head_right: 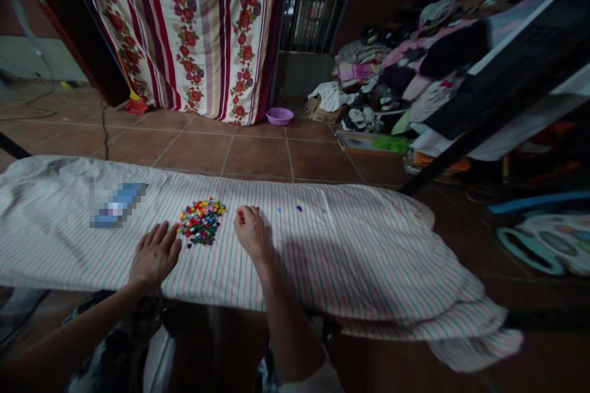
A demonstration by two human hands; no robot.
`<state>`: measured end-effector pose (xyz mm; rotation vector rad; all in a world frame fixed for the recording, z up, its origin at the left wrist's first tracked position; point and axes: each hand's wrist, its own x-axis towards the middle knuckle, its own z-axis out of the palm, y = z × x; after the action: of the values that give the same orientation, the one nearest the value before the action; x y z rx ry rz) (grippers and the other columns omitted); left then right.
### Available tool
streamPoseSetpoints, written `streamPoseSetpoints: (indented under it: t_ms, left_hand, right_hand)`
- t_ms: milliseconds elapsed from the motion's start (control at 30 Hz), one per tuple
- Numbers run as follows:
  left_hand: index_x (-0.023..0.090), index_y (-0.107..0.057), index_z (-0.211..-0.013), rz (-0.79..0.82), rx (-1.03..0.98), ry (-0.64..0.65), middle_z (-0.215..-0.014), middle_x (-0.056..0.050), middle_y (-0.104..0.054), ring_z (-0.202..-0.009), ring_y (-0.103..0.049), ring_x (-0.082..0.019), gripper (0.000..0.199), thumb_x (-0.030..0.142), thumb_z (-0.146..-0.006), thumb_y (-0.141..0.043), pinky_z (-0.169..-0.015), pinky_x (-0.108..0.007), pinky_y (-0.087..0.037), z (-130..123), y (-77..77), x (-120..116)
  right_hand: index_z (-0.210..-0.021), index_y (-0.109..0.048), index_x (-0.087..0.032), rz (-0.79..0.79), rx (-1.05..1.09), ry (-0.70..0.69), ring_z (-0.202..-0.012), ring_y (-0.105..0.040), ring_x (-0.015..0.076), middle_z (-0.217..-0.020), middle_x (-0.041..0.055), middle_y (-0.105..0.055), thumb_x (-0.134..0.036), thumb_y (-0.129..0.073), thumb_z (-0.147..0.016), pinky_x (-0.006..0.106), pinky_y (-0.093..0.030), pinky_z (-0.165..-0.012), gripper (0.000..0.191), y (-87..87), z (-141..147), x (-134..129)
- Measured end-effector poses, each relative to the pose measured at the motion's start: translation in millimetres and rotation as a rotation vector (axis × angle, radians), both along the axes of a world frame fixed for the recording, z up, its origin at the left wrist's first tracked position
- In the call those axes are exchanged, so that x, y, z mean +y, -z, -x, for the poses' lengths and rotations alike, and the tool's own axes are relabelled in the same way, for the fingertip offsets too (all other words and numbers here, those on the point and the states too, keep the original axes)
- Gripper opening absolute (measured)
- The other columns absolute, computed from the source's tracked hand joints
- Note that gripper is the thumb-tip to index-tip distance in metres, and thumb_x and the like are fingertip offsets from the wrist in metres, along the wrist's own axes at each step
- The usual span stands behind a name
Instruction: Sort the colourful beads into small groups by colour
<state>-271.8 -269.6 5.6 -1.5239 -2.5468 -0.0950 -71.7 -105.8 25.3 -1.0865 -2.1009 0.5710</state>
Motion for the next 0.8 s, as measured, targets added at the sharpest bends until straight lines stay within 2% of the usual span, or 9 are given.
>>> streamPoseSetpoints:
  t_ms: [233, 367, 500, 667, 800]
  left_hand:
    - [0.016, -0.046, -0.139, 0.014, -0.014, -0.005, -0.147, -0.013, -0.041, -0.139, -0.032, -0.029, 0.053, 0.038, -0.092, -0.032, -0.113, -0.044, -0.026, -2, -3.2, -1]
    - [0.017, -0.045, -0.139, 0.038, -0.015, -0.007, -0.146, -0.013, -0.042, -0.138, -0.033, -0.030, 0.053, 0.037, -0.092, -0.032, -0.112, -0.045, -0.027, -2, -4.2, -1]
    - [0.016, -0.044, -0.140, 0.062, -0.009, -0.008, -0.147, -0.014, -0.041, -0.139, -0.031, -0.030, 0.054, 0.037, -0.092, -0.031, -0.112, -0.044, -0.026, -1, -4.0, -1]
    - [0.017, -0.042, -0.141, 0.075, 0.011, -0.010, -0.147, -0.013, -0.041, -0.139, -0.031, -0.030, 0.054, 0.036, -0.092, -0.029, -0.112, -0.044, -0.026, -1, -2.6, -1]
    - [0.017, -0.044, -0.140, 0.061, 0.025, 0.004, -0.146, -0.014, -0.042, -0.139, -0.032, -0.030, 0.054, 0.036, -0.091, -0.030, -0.112, -0.045, -0.027, 1, -0.7, -1]
  right_hand:
    - [-0.094, -0.062, -0.020, -0.018, -0.024, 0.180, -0.078, -0.060, 0.0152, -0.088, 0.0051, -0.065, -0.017, -0.048, -0.083, 0.025, -0.045, -0.074, 0.019, 20.3, -75, 22]
    - [-0.085, -0.058, -0.020, -0.021, -0.103, 0.261, -0.073, -0.059, 0.0151, -0.079, 0.0032, -0.064, -0.018, -0.049, -0.081, 0.024, -0.043, -0.070, 0.010, 28.8, -104, 25]
    - [-0.081, -0.057, -0.020, -0.018, -0.198, 0.263, -0.072, -0.059, 0.0139, -0.077, 0.0017, -0.063, -0.016, -0.050, -0.081, 0.022, -0.040, -0.068, 0.008, 31.6, -114, 25]
    - [-0.082, -0.059, -0.019, -0.011, -0.271, 0.241, -0.076, -0.058, 0.0132, -0.080, 0.0020, -0.063, -0.013, -0.052, -0.082, 0.021, -0.038, -0.069, 0.010, 33.4, -112, 24]
    - [-0.084, -0.060, -0.019, 0.000, -0.328, 0.287, -0.075, -0.057, 0.0127, -0.080, 0.0020, -0.062, -0.013, -0.053, -0.084, 0.021, -0.036, -0.068, 0.009, 34.1, -109, 23]
